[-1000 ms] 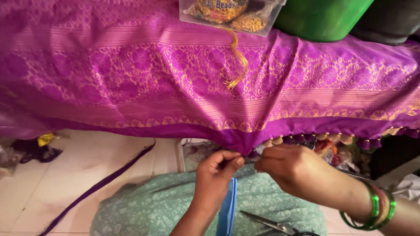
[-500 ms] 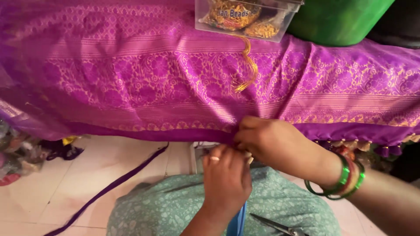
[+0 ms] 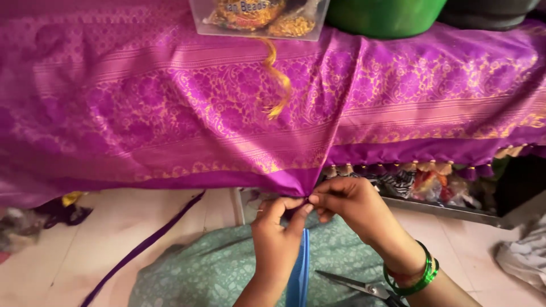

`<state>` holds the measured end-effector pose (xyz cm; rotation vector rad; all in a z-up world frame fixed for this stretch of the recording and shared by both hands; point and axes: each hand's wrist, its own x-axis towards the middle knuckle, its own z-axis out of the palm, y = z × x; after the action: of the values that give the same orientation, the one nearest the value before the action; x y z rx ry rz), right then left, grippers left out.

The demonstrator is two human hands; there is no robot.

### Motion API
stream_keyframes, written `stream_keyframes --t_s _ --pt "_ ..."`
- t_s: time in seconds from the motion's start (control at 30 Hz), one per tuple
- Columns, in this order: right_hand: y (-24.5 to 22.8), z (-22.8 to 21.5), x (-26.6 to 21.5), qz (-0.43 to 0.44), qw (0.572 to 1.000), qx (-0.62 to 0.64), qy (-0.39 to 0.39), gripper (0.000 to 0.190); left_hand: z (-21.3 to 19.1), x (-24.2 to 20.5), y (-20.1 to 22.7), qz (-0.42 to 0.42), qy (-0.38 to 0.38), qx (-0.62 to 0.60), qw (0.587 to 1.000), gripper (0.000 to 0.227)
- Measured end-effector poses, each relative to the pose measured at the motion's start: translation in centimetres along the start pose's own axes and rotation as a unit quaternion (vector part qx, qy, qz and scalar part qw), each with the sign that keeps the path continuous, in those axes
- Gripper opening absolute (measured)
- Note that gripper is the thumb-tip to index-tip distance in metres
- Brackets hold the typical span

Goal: Sewing tassels onto the edge of a purple fabric sari.

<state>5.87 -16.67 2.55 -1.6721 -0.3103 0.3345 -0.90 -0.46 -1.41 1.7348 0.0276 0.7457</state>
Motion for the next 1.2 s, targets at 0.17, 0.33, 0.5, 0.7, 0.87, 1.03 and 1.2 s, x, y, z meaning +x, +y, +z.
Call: stream_keyframes --t_s 0.17,0.33,0.5,0.7,0.87,1.03,1.2 --pt "-0.5 0.6 -0.3 -0.03 0.999 -0.042 0.009 0.012 -1.3 0.3 0.8 -0.036 0.002 -0.053 0.998 0.016" --pt "-0.6 0.5 -0.3 -0.036 0.997 -0.071 0.003 0.013 -2.6 1.9 1.7 -0.126 -0.035 -0.104 0.986 0.018" --pt "0.0 0.5 0.1 -0.045 0.998 -0.021 -0.029 0.011 -3.1 2.3 2.3 0.041 -0.104 0.07 0.991 0.014" --pt "-0.7 0.7 -0.1 -0.042 0.995 -0.092 0.004 0.011 -5.0 3.7 3.8 0.141 -0.063 0.174 0.972 0.009" --pt "0.1 0.7 0.1 -0.062 0.996 -0.061 -0.007 0.011 -5.2 3.9 4.5 0.191 -0.03 0.222 0.956 0.008" --pt "-0.1 0.9 0.0 -0.082 0.994 -0.07 0.003 0.01 -3.4 2.7 2.7 0.017 -0.068 0.07 0.995 0.006" --pt "0.2 1.3 0.0 -0.086 0.988 -0.12 0.049 0.009 -1.7 0.8 2.8 -0.119 -0.122 -0.118 0.978 0.008"
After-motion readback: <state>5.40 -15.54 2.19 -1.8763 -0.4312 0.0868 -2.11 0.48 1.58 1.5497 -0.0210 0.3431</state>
